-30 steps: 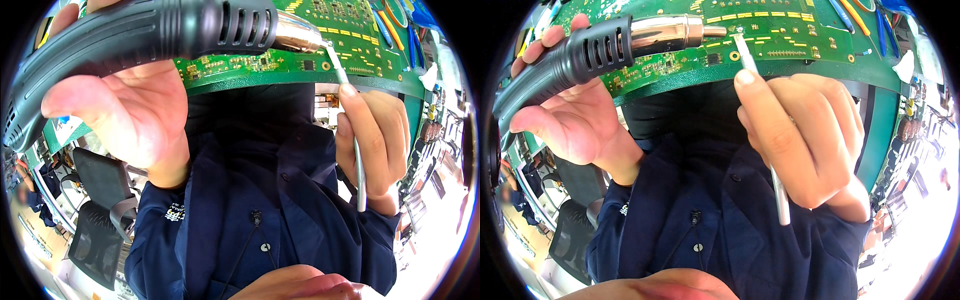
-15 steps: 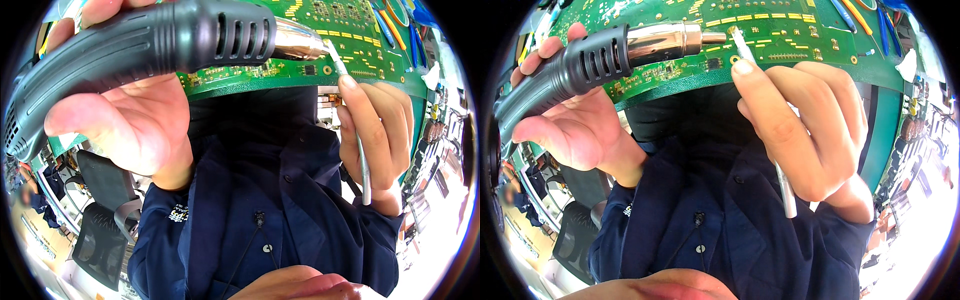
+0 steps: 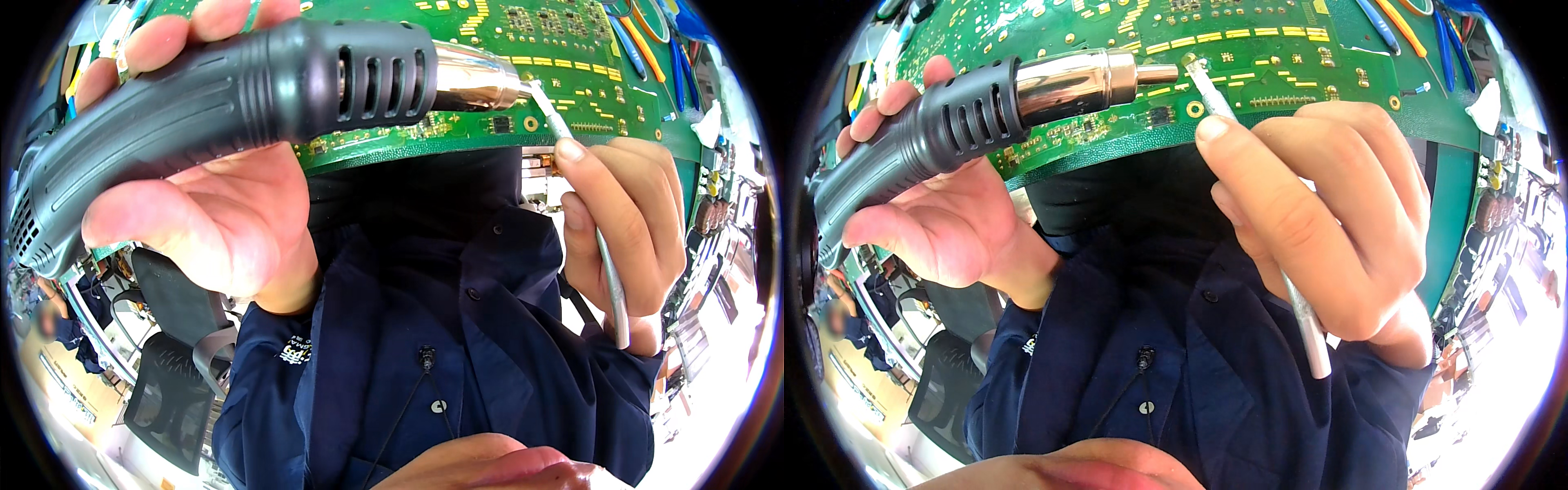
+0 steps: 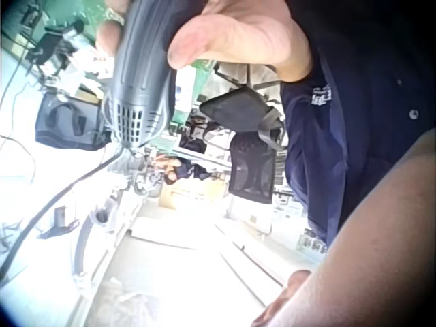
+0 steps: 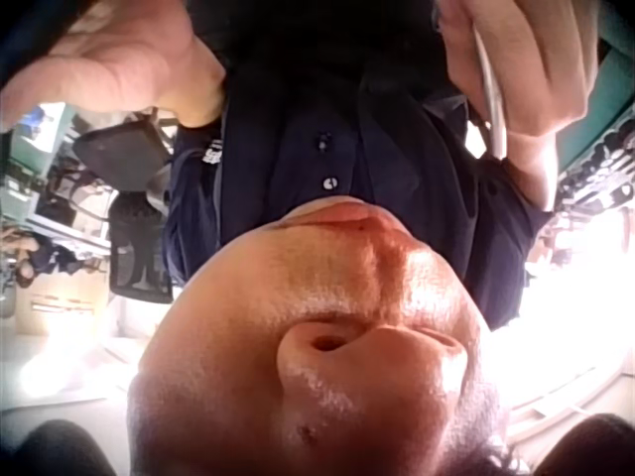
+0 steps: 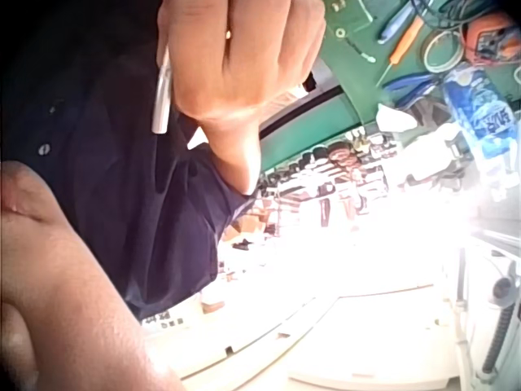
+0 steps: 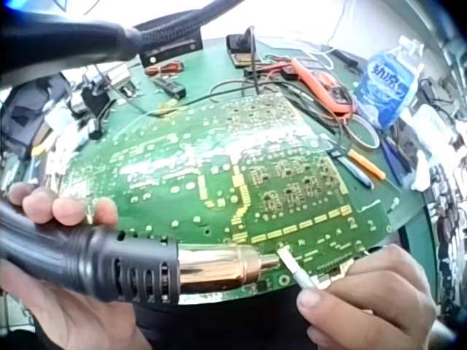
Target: The person uses a screwdriver to pry at components on a complex circuit board assembly, then flips the board over and uses a heat gun and a fine-tipped tool to desolder or manipulate small components on the underside.
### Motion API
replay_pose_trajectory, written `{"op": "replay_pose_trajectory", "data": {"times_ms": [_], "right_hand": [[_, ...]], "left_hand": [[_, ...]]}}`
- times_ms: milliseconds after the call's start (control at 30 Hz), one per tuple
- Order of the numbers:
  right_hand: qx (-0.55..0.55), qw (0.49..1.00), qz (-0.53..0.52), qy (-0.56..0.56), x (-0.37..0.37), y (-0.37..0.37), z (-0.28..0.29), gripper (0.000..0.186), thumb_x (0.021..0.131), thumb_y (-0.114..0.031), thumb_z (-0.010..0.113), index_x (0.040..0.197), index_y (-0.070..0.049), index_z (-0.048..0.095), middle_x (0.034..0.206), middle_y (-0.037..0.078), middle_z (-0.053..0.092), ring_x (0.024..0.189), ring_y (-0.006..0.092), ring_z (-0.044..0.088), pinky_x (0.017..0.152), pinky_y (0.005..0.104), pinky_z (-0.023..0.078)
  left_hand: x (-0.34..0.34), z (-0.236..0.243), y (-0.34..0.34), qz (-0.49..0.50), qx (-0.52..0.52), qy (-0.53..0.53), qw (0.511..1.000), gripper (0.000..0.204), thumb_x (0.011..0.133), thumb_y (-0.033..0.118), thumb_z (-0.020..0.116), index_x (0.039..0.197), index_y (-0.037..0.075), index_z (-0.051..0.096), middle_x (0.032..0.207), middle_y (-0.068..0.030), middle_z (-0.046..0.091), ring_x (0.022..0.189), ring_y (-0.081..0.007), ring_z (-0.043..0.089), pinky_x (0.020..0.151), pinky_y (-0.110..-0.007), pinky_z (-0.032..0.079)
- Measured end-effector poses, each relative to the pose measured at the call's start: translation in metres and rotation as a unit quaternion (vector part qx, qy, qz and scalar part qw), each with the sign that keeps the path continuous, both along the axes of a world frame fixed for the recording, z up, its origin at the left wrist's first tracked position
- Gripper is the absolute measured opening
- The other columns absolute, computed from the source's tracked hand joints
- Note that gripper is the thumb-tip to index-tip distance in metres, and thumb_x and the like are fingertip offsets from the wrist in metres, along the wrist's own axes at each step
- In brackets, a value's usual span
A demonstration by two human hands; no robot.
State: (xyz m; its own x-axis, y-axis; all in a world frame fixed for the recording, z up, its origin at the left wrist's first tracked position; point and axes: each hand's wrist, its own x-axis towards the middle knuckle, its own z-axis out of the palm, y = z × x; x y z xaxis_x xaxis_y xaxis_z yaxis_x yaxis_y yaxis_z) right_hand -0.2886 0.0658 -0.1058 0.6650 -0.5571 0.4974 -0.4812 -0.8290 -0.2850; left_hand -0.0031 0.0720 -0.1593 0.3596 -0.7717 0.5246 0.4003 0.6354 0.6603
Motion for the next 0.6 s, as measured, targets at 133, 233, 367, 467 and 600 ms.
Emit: {"op": "replay_pose_trajectory", "data": {"times_ms": [133, 233, 367, 467, 600], "right_hand": [[0.01, 1.0, 0.002, -0.002, 0.0008, 0.0007, 0.0009, 0.025, 0.087, 0.001, 0.067, 0.111, 0.005, 0.067, 0.09, 0.018, 0.068, 0.074, 0.0286, 0.064, 0.066, 0.036, 0.053], [0.001, 1.0, -0.001, -0.004, 0.0012, 0.0002, -0.0011, 0.025, 0.086, 0.002, 0.068, 0.111, 0.005, 0.067, 0.089, 0.018, 0.068, 0.075, 0.0288, 0.064, 0.066, 0.0364, 0.053], [-0.007, 1.0, -0.005, 0.0, 0.0011, -0.0003, -0.0031, 0.027, 0.085, 0.004, 0.068, 0.112, 0.004, 0.068, 0.092, 0.018, 0.068, 0.077, 0.0294, 0.064, 0.068, 0.0368, 0.053], [-0.01, 1.0, -0.008, 0.017, 0.0013, 0.0011, -0.001, 0.028, 0.085, 0.003, 0.069, 0.113, 0.004, 0.068, 0.095, 0.018, 0.068, 0.08, 0.0297, 0.065, 0.07, 0.0367, 0.053], [-0.04, 0.999, -0.014, 0.018, 0.0025, 0.0007, -0.0037, 0.028, 0.086, 0.001, 0.07, 0.113, 0.004, 0.068, 0.095, 0.018, 0.068, 0.081, 0.0297, 0.066, 0.072, 0.0364, 0.054]], "left_hand": [[0.004, -0.0004, 0.0007, 0.003, 0.004, -0.013, 1.0, 0.069, 0.094, 0.058, 0.055, 0.136, 0.004, 0.045, 0.133, -0.0102, 0.058, 0.127, -0.0337, 0.056, 0.112, -0.067, 0.038], [0.0041, -0.0001, 0.0003, -0.002, 0.004, -0.011, 1.0, 0.07, 0.094, 0.059, 0.055, 0.136, 0.004, 0.045, 0.132, -0.0103, 0.058, 0.127, -0.0336, 0.056, 0.112, -0.067, 0.038], [0.0011, 0.0018, -0.0001, -0.007, 0.004, 0.005, 1.0, 0.07, 0.094, 0.059, 0.055, 0.136, 0.004, 0.046, 0.132, -0.0104, 0.058, 0.127, -0.0334, 0.056, 0.112, -0.067, 0.038], [0.0015, 0.0018, 0.0001, 0.0, 0.007, -0.003, 1.0, 0.07, 0.094, 0.059, 0.055, 0.136, 0.004, 0.046, 0.132, -0.0102, 0.058, 0.127, -0.0333, 0.056, 0.112, -0.067, 0.037], [0.0023, 0.0006, 0.0006, -0.006, 0.008, 0.003, 1.0, 0.068, 0.094, 0.058, 0.056, 0.135, 0.004, 0.047, 0.132, -0.01, 0.058, 0.127, -0.0332, 0.056, 0.112, -0.067, 0.037]]}}
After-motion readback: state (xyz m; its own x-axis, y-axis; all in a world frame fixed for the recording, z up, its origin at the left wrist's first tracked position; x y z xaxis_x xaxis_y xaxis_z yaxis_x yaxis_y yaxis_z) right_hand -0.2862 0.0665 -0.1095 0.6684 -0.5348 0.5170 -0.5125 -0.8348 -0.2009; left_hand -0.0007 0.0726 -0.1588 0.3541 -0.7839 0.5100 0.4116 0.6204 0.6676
